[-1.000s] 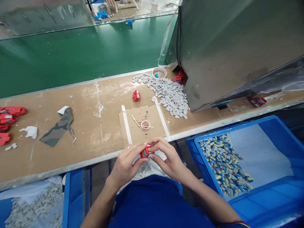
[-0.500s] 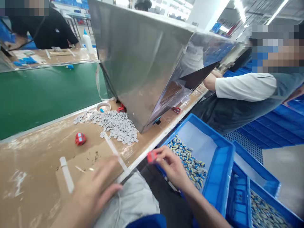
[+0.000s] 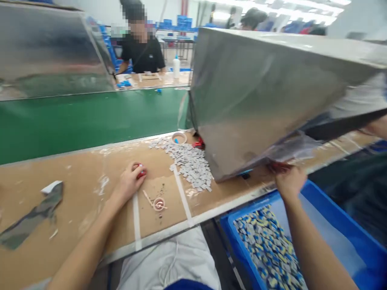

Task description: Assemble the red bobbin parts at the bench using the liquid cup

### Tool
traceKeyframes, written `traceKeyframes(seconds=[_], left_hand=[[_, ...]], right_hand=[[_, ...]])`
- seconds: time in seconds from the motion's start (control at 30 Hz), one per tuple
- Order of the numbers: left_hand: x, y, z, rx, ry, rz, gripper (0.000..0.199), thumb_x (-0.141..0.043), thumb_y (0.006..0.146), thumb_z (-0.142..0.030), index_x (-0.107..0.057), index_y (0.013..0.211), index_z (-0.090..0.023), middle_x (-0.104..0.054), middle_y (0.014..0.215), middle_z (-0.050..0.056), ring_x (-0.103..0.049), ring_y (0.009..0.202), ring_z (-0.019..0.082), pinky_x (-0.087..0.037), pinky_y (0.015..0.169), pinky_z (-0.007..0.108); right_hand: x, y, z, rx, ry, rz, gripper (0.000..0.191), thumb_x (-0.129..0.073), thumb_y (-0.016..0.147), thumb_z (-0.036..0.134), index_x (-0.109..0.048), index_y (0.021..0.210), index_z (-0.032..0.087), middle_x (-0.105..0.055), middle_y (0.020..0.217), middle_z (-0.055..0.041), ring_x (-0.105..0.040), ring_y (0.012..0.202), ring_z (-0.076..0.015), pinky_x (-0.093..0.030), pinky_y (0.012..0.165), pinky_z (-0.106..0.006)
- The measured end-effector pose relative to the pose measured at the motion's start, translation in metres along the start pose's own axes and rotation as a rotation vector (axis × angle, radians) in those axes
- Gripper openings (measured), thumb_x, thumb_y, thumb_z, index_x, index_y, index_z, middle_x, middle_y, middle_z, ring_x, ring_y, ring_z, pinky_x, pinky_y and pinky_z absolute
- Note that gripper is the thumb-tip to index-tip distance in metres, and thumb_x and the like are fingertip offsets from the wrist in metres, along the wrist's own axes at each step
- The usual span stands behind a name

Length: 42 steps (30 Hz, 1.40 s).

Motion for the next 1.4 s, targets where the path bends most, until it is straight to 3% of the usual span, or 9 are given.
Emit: traceKeyframes(seconds=[0.17, 0.3, 0.47, 0.67, 0.77, 0.87, 1.13, 1.3, 1.4], left_hand=[[0.024, -0.067, 0.013, 0.451, -0.683, -0.175, 0.038, -0.072, 0.082, -0.048, -0.073, 0.106, -0.018, -0.072, 0.103, 0.009, -0.069, 0.078, 0.019, -0.057, 0.067, 0.028], [0.012, -0.115, 0.009, 0.706, -1.274, -0.258, 0.05, -0.084, 0.075, -0.051, -0.071, 0.108, -0.016, -0.076, 0.088, 0.007, -0.067, 0.066, 0.014, -0.053, 0.058, 0.021], [-0.004, -0.144, -0.002, 0.719, -1.402, -0.277, 0.064, -0.088, 0.071, -0.058, -0.068, 0.114, -0.016, -0.077, 0.085, 0.006, -0.069, 0.069, 0.014, -0.053, 0.059, 0.02], [-0.002, -0.161, -0.015, 0.543, -1.307, -0.213, 0.056, -0.097, 0.063, -0.047, -0.061, 0.097, -0.02, -0.069, 0.102, 0.003, -0.067, 0.087, 0.014, -0.055, 0.076, 0.025], [0.004, -0.166, -0.018, 0.457, -1.232, -0.21, 0.052, -0.098, 0.062, -0.034, -0.055, 0.089, -0.021, -0.062, 0.098, -0.001, -0.065, 0.089, 0.013, -0.055, 0.081, 0.024], [0.004, -0.17, -0.017, 0.421, -1.086, -0.028, 0.045, -0.09, 0.073, -0.043, -0.056, 0.094, -0.022, -0.064, 0.098, 0.002, -0.067, 0.086, 0.016, -0.056, 0.075, 0.027], [0.035, -0.169, -0.006, 0.053, 0.024, 0.153, 0.027, -0.067, 0.094, -0.047, -0.067, 0.095, -0.021, -0.069, 0.095, 0.008, -0.062, 0.093, 0.027, -0.052, 0.086, 0.04], [0.041, -0.165, -0.009, 0.082, 0.08, 0.371, 0.019, -0.055, 0.098, -0.023, -0.067, 0.113, -0.022, -0.068, 0.104, 0.008, -0.067, 0.089, 0.025, -0.053, 0.079, 0.035], [0.042, -0.159, -0.021, 0.127, -0.103, 0.341, 0.016, -0.058, 0.094, -0.023, -0.068, 0.107, -0.022, -0.07, 0.097, 0.006, -0.068, 0.085, 0.022, -0.054, 0.077, 0.033]], right_hand=[[0.026, -0.09, 0.018, 0.04, 0.104, 0.014, 0.041, -0.055, 0.089, 0.055, -0.07, 0.087, 0.017, -0.069, 0.081, -0.0149, -0.062, 0.069, -0.0262, -0.048, 0.07, -0.043], [0.008, -0.184, 0.094, 0.179, 0.384, 0.336, 0.037, -0.06, 0.092, 0.054, -0.071, 0.09, 0.018, -0.074, 0.085, -0.0104, -0.069, 0.074, -0.0235, -0.055, 0.072, -0.036], [-0.034, -0.251, 0.214, 0.305, 0.687, 0.808, 0.029, -0.06, 0.097, 0.039, -0.067, 0.119, 0.02, -0.074, 0.098, -0.0085, -0.068, 0.077, -0.019, -0.058, 0.07, -0.031], [-0.039, -0.259, 0.283, 0.434, 0.804, 0.879, 0.017, -0.06, 0.099, 0.031, -0.072, 0.107, 0.023, -0.07, 0.087, -0.0056, -0.061, 0.068, -0.0171, -0.053, 0.062, -0.029], [-0.035, -0.257, 0.296, 0.468, 0.808, 0.898, 0.018, -0.057, 0.101, 0.029, -0.073, 0.099, 0.023, -0.073, 0.092, -0.0068, -0.063, 0.071, -0.0177, -0.053, 0.064, -0.029], [-0.033, -0.252, 0.301, 0.474, 0.815, 0.859, 0.016, -0.058, 0.101, 0.028, -0.073, 0.098, 0.023, -0.073, 0.091, -0.0064, -0.065, 0.076, -0.0187, -0.054, 0.068, -0.03], [-0.043, -0.244, 0.287, 0.293, 0.92, 0.646, 0.014, -0.064, 0.097, 0.033, -0.068, 0.089, 0.022, -0.07, 0.092, -0.006, -0.066, 0.083, -0.0193, -0.053, 0.073, -0.032], [-0.061, -0.251, 0.265, -0.019, 1.036, 0.718, 0.028, -0.071, 0.092, 0.049, -0.067, 0.086, 0.021, -0.072, 0.084, -0.0054, -0.068, 0.079, -0.0195, -0.056, 0.073, -0.033], [-0.061, -0.252, 0.261, -0.132, 1.068, 0.73, 0.035, -0.075, 0.086, 0.055, -0.066, 0.081, 0.021, -0.073, 0.081, -0.0054, -0.068, 0.074, -0.0192, -0.056, 0.07, -0.033]])
Point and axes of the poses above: each hand's wrist, its own y-axis towards the middle knuckle, its own x-axis out of the back of the hand, z = x × y, the point moved 6 cm from there along y, towards the middle knuckle
